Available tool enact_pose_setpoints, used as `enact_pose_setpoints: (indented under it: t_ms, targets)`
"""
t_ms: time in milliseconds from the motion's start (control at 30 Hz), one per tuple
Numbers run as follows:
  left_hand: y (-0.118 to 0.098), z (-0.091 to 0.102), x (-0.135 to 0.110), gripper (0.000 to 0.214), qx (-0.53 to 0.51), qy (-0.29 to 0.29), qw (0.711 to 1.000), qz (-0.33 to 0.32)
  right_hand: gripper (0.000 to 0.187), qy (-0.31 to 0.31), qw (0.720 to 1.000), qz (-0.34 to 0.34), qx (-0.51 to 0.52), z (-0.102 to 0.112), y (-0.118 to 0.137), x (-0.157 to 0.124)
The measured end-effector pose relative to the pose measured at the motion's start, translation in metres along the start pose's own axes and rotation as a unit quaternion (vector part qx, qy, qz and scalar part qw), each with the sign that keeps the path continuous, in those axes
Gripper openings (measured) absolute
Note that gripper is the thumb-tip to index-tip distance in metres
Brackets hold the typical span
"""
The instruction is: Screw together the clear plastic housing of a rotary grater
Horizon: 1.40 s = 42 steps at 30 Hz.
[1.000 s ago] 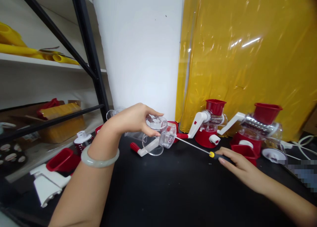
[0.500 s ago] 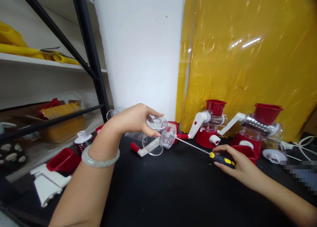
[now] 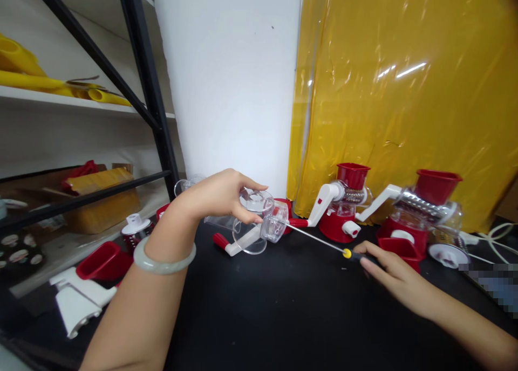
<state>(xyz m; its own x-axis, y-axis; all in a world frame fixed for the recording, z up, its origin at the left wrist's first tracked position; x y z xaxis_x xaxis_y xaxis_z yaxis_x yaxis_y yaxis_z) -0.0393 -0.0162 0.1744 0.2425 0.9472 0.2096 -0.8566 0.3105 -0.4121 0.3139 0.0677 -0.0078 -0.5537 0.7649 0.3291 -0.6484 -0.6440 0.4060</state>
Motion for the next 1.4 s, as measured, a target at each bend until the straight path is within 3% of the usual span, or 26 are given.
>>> enact_pose_setpoints:
  t_ms: [200,433,633,833,933,1100,1267,1400]
  targets:
    - [0.003,0.003,-0.001,0.081,0.011,-0.014,1.0,0.005,0.028,-0.029,0.999,0.043,0.01,-0.001,-0.003,0.002]
    - [0.001,0.002,0.001,0.082,0.005,-0.007,1.0,0.003,0.019,-0.129,0.989,0.063,-0.023,-0.002,-0.01,0.007]
    - [-0.001,0.0,0.001,0.08,0.0,-0.001,1.0,-0.002,0.031,-0.05,0.999,0.001,0.02,-0.007,-0.005,0.004]
    - [0.0,0.0,0.0,0.079,0.004,-0.003,1.0,-0.004,0.032,-0.004,1.0,0.021,0.019,0.001,0.005,0.0]
    - [0.001,0.0,0.001,0.078,0.013,-0.006,1.0,-0.005,0.027,-0.006,0.999,0.043,0.006,0.002,0.006,0.002]
    - [0.001,-0.001,0.002,0.081,0.01,0.002,1.0,-0.007,0.019,-0.067,0.996,0.059,-0.026,-0.002,-0.001,0.006]
    - [0.0,-0.002,0.002,0.079,0.008,0.006,1.0,-0.009,0.041,-0.06,0.997,0.055,-0.015,-0.007,-0.004,0.006]
    - [0.001,-0.002,0.002,0.08,0.007,0.006,1.0,-0.008,0.025,-0.052,0.997,0.062,-0.01,-0.005,-0.001,0.006]
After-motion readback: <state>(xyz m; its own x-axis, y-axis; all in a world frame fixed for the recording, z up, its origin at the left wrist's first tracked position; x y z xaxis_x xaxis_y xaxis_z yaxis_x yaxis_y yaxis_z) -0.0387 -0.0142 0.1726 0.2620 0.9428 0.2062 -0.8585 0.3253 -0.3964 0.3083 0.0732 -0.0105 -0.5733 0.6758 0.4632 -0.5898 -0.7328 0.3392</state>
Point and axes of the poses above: each hand's wrist, its own x-axis towards the middle knuckle, its own z-axis out of the back of the hand, y = z × x, the point moved 2 cm from there along x, towards the middle knuckle, and after that the axes turned 12 degrees about -x, right-handed, at the moved point
